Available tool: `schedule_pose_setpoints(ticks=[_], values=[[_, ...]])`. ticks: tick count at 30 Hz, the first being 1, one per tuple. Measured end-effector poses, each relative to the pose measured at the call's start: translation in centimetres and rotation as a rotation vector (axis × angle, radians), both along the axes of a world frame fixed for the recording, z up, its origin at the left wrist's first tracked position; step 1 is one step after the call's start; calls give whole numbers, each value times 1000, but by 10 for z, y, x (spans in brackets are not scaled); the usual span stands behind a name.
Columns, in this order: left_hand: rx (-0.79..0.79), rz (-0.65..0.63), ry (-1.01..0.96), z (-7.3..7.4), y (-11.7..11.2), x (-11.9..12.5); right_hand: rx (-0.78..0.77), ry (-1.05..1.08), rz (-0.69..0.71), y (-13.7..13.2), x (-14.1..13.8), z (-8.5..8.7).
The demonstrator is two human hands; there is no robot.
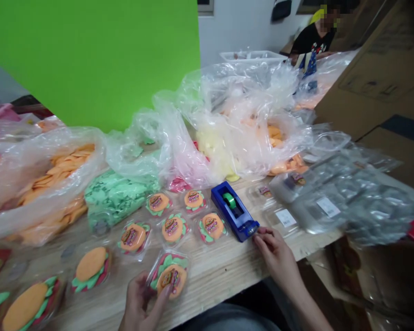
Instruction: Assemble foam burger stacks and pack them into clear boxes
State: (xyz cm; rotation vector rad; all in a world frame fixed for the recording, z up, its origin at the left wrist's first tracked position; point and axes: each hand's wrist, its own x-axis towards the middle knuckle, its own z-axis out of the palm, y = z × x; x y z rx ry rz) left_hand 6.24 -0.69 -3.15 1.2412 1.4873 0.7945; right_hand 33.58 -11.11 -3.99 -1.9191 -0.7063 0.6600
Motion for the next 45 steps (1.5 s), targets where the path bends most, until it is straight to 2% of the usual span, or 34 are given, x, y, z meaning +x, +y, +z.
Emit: schedule_pose_setpoints(ticks=[1,3,6,9,11,13,15,19,23,25,27,30,33,38,43,45], values=[[-29,11,-20,4,2,0,1,1,-3,1,-1,-1],[-109,48,-104,13,6,3,-4,38,66,-2,-4,7],[-240,96,-312,31,6,13,5,150,249,-14,-21,39],[-296,63,-490,48,4,28,90,209,413,-20,-48,73],[-296,21,-555,57,2,37,180,192,497,-15,-66,89],[-284,-23,-580,64,-1,43,278,164,533,-5,-81,97],[-262,-29,-582,70,-5,45,317,121,497,5,-90,97],[-206,20,-568,81,-10,45,190,32,426,18,-95,87],[-172,28,-531,84,-9,44,113,68,393,22,-93,83],[-219,7,-572,84,-7,43,111,137,424,24,-92,87],[-316,-45,-651,83,-5,43,133,207,519,25,-90,91],[-440,-127,-717,81,-3,43,155,197,631,23,-87,97],[-474,-146,-698,76,-3,42,134,130,675,21,-84,96],[-521,-160,-693,63,-7,36,50,54,746,21,-84,83],[-616,-224,-750,54,-15,29,8,33,803,18,-99,70],[-600,-238,-758,53,-16,26,18,12,778,18,-103,66]])
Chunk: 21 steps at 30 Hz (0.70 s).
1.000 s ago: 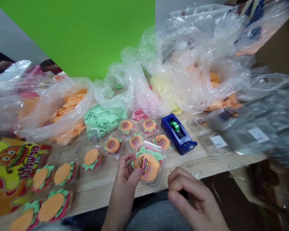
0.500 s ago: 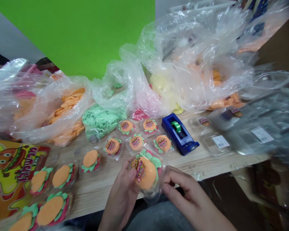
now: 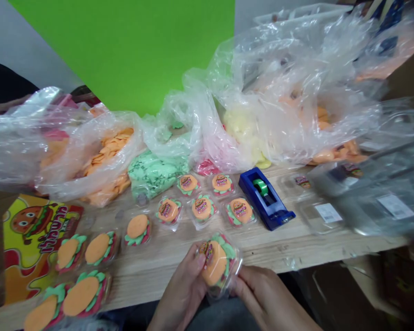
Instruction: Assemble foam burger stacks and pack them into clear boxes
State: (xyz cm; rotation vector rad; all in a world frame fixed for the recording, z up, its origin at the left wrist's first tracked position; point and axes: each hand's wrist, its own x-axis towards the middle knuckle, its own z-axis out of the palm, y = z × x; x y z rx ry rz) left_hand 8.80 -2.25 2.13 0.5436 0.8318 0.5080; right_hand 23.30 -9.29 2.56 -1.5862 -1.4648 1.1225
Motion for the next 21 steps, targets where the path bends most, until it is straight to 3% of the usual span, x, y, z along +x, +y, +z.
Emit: schedule_pose_setpoints(ticks=[3,5,7,9,13,18,21], values=[[113,25,90,2,14,-3,78,-171,-189,6,3,-9],[334,68,278,5,37,-2,171,-369,-340,15,10,-20],[633,128,485,6,68,3,280,-524,-400,28,19,-34],[835,177,603,5,103,11,371,-593,-355,41,26,-51],[954,172,711,-7,157,29,492,-718,-216,64,34,-81],[1125,102,824,-19,180,47,535,-851,-223,86,41,-91],[1184,68,867,-17,182,40,545,-894,-231,92,46,-90]])
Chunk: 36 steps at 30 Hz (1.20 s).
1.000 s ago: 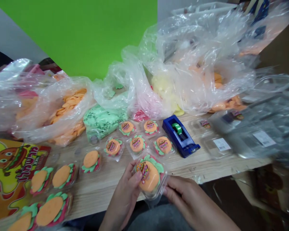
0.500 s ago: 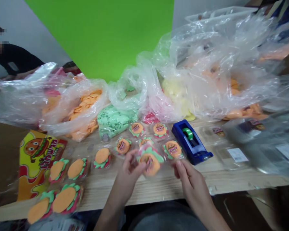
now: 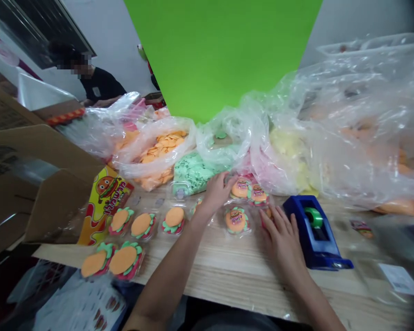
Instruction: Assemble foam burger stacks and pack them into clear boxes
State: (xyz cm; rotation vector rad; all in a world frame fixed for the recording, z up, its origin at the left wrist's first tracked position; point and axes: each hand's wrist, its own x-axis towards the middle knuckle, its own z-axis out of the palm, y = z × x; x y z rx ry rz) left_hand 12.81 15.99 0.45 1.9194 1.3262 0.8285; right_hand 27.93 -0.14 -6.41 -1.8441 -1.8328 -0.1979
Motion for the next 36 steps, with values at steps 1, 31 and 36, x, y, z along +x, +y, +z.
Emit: schedule_pose_setpoints(ticks=[1,31,36], values=[[8,-3,18,1,-2,-7,5,-7,2,0,2,0],[281,-265,212,2,-5,-28,-241,-174,351,96,36,83],[249,-106,325,6,14,-60,-281,-192,362,95,37,85]])
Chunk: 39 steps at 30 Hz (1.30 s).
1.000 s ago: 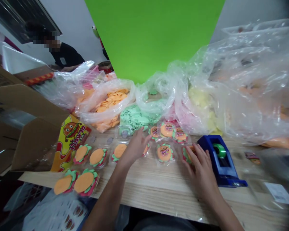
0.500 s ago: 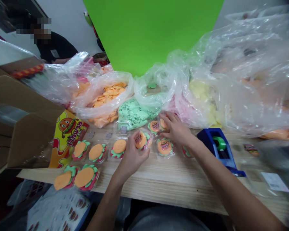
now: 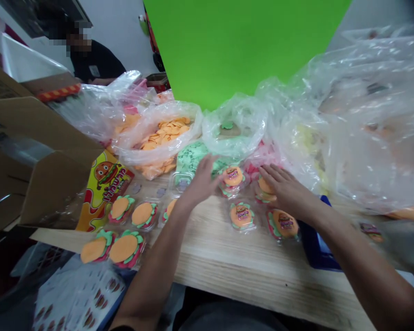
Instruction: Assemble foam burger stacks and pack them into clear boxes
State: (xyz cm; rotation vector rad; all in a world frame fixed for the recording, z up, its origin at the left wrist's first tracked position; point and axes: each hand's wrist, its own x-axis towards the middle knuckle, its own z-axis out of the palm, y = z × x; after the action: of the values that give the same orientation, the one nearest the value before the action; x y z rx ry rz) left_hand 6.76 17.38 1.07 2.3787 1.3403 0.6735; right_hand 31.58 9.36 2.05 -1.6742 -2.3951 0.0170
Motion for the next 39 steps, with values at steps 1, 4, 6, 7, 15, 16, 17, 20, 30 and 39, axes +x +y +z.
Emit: schedule_pose_setpoints(ticks=[1,4,6,7,15,16,17,20,30,39], values=[[2,74,20,2,5,-14,7,8,-12,-3,-3,3],[-65,189,133,6,21,-55,81,73,-70,-26,-18,15],[-138,197,211,8,25,-72,136,248,-107,-52,-36,16],[-169,187,243,8,25,-76,120,387,-104,-68,-47,13],[-235,-91,239,6,-42,-46,-525,950,-153,-162,-102,-55],[-237,-123,209,5,-51,-40,-531,954,-157,-167,-101,-61],[-235,-146,176,3,-60,-35,-536,946,-163,-171,-100,-65],[-191,-160,52,-6,-80,-24,-529,901,-215,-177,-95,-69],[60,-168,-218,-22,-174,-24,-371,1114,-319,-176,-104,-68],[292,-151,-159,-72,-215,-21,-455,1380,-542,-178,-113,-70]])
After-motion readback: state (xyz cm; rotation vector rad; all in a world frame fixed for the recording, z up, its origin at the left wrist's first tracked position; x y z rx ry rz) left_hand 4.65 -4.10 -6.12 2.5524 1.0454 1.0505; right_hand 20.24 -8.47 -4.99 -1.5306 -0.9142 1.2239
